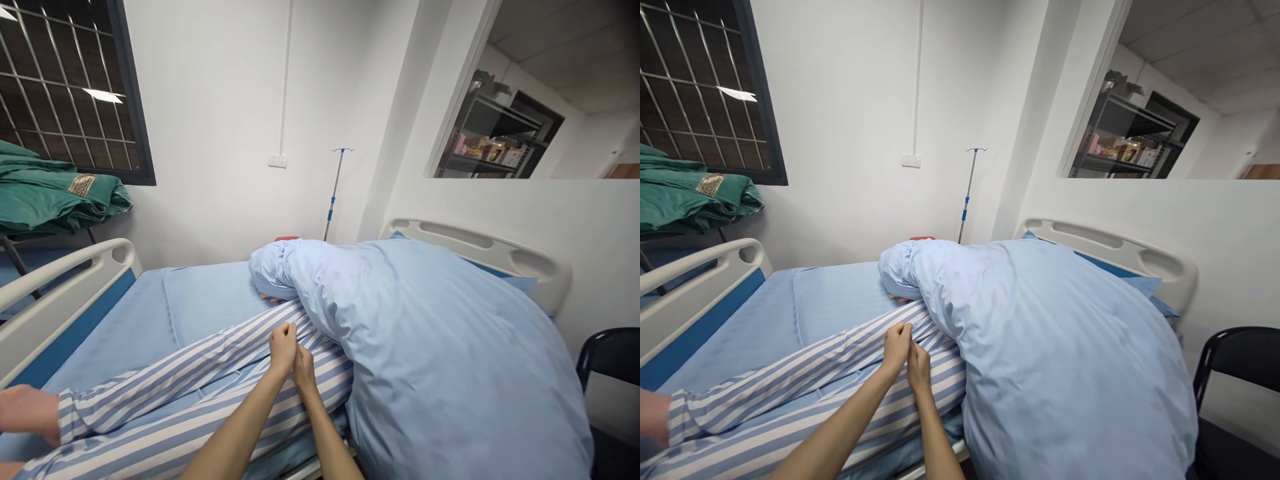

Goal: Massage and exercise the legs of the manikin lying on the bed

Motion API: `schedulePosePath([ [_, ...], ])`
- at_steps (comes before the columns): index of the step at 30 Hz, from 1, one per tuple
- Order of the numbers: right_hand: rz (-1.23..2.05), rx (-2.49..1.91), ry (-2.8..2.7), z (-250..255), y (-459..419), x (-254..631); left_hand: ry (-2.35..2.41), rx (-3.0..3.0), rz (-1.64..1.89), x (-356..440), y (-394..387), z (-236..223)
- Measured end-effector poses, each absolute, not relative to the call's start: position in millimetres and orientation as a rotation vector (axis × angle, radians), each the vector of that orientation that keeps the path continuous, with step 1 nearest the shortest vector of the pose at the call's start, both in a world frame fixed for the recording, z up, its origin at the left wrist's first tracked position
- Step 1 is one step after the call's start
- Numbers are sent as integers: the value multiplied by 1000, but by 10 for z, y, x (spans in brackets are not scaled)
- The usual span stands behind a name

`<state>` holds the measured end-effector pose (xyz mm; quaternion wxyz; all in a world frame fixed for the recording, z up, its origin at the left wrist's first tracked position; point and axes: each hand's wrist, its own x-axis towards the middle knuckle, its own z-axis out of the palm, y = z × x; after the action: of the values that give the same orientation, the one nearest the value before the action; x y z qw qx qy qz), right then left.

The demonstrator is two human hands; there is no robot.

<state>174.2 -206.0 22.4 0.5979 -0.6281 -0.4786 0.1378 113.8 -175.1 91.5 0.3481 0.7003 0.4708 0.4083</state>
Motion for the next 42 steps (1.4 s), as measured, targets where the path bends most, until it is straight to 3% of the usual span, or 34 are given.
schedulePosePath([
  [8, 267, -1486, -1019, 154, -2056, 1741, 1501, 2022, 771, 977, -2043, 142],
  [22, 125, -1737, -1263, 160, -2080, 1631, 1412, 2072, 799, 679, -2004, 106],
  [30, -9, -1876, -1456, 116, -2057, 1588, 1391, 2219, 736, -454, -1898, -14],
  [42, -68, -2343, -1766, 186, -2030, 1427, 1643, 1981, 660, -2570, -1670, 287],
])
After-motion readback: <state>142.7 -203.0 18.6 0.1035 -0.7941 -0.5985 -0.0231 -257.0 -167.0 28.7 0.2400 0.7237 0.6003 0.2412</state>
